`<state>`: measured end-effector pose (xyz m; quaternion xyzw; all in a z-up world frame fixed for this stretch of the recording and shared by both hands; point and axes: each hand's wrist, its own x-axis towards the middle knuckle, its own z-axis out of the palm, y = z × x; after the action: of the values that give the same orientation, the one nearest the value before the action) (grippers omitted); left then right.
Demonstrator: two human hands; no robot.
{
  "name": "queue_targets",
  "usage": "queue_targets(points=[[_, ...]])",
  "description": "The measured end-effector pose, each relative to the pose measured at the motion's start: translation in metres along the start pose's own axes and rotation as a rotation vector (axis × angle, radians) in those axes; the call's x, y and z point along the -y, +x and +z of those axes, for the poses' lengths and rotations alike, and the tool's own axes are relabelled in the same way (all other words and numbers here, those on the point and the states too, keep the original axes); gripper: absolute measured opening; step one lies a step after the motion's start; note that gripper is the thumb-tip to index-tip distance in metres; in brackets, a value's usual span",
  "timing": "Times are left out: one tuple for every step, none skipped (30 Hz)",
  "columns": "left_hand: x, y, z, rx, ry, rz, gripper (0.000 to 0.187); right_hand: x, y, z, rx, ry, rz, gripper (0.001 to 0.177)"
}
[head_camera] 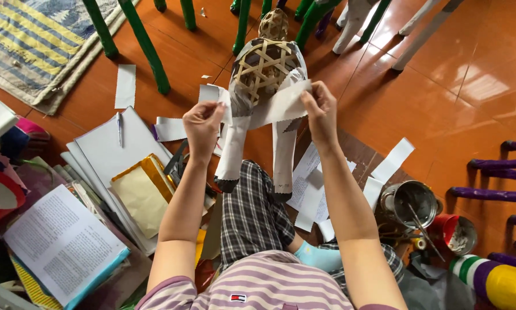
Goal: Applying paper strips to a frame to create a paper-mache sculpture
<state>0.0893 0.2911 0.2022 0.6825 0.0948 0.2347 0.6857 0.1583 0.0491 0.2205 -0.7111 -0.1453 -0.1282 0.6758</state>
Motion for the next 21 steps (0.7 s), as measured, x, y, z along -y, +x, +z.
queue_targets(points=[[-0.009, -0.001, 0.004, 0.027, 0.08, 0.071, 0.006, -0.003, -0.001, 0.002, 0.041, 0.017, 0.028, 0.01], [-0.015, -0.002, 0.008, 0.034, 0.085, 0.072, 0.006, 0.002, -0.002, 0.005, 0.034, 0.021, 0.031, 0.01], [-0.022, -0.004, 0.012, 0.065, 0.127, 0.157, 0.007, 0.007, -0.002, 0.008, 0.063, 0.019, 0.038, 0.008], [-0.028, -0.005, 0.017, 0.098, 0.168, 0.243, 0.008, 0.012, -0.003, 0.01, 0.093, 0.016, 0.045, 0.007], [-0.027, -0.004, 0.02, 0.104, 0.171, 0.244, 0.008, 0.01, -0.003, 0.011, 0.086, 0.02, 0.048, 0.007], [-0.027, -0.003, 0.024, 0.143, 0.249, 0.307, 0.009, 0.007, -0.003, 0.012, 0.096, 0.007, 0.043, 0.007], [-0.026, -0.001, 0.028, 0.182, 0.325, 0.373, 0.009, 0.005, -0.002, 0.013, 0.105, -0.006, 0.036, 0.007], [-0.012, 0.002, 0.03, 0.188, 0.328, 0.375, 0.009, 0.003, -0.003, 0.014, 0.098, -0.002, 0.036, 0.007], [0.002, 0.005, 0.031, 0.215, 0.422, 0.486, 0.015, 0.001, -0.004, 0.014, 0.106, 0.009, 0.042, 0.008], [0.016, 0.007, 0.033, 0.241, 0.514, 0.598, 0.024, -0.001, -0.004, 0.015, 0.114, 0.021, 0.047, 0.008], [0.021, 0.008, 0.032, 0.247, 0.516, 0.605, 0.024, -0.001, -0.005, 0.015, 0.106, 0.024, 0.044, 0.008], [0.026, 0.009, 0.032, 0.248, 0.531, 0.669, 0.027, -0.001, -0.005, 0.015, 0.111, 0.015, 0.035, 0.008], [0.031, 0.009, 0.032, 0.25, 0.545, 0.731, 0.031, 0.0, -0.007, 0.015, 0.116, 0.005, 0.028, 0.009], [0.032, 0.013, 0.032, 0.257, 0.546, 0.736, 0.031, -0.002, -0.008, 0.015, 0.108, 0.007, 0.027, 0.009], [0.034, 0.016, 0.034, 0.244, 0.636, 0.848, 0.017, -0.005, -0.009, 0.014, 0.11, -0.006, 0.044, 0.008], [0.036, 0.019, 0.037, 0.229, 0.725, 0.961, 0.013, -0.008, -0.01, 0.013, 0.113, -0.02, 0.062, 0.007], [0.034, 0.02, 0.039, 0.241, 0.718, 0.97, 0.013, -0.007, -0.01, 0.016, 0.097, -0.022, 0.061, 0.007], [0.033, 0.021, 0.042, 0.188, 0.86, 1.09, 0.011, -0.006, -0.011, 0.019, 0.071, -0.054, 0.052, 0.006], [0.031, 0.023, 0.048, 0.13, 0.993, 1.214, 0.01, -0.005, -0.01, 0.018, 0.037, -0.092, 0.041, 0.006], [0.034, 0.023, 0.051, 0.142, 0.975, 1.229, 0.01, -0.005, -0.011, 0.019, 0.015, -0.099, 0.038, 0.006], [0.036, 0.023, 0.054, 0.139, 1.057, 1.17, 0.005, -0.006, -0.011, 0.019, 0.001, -0.112, 0.065, 0.007]])
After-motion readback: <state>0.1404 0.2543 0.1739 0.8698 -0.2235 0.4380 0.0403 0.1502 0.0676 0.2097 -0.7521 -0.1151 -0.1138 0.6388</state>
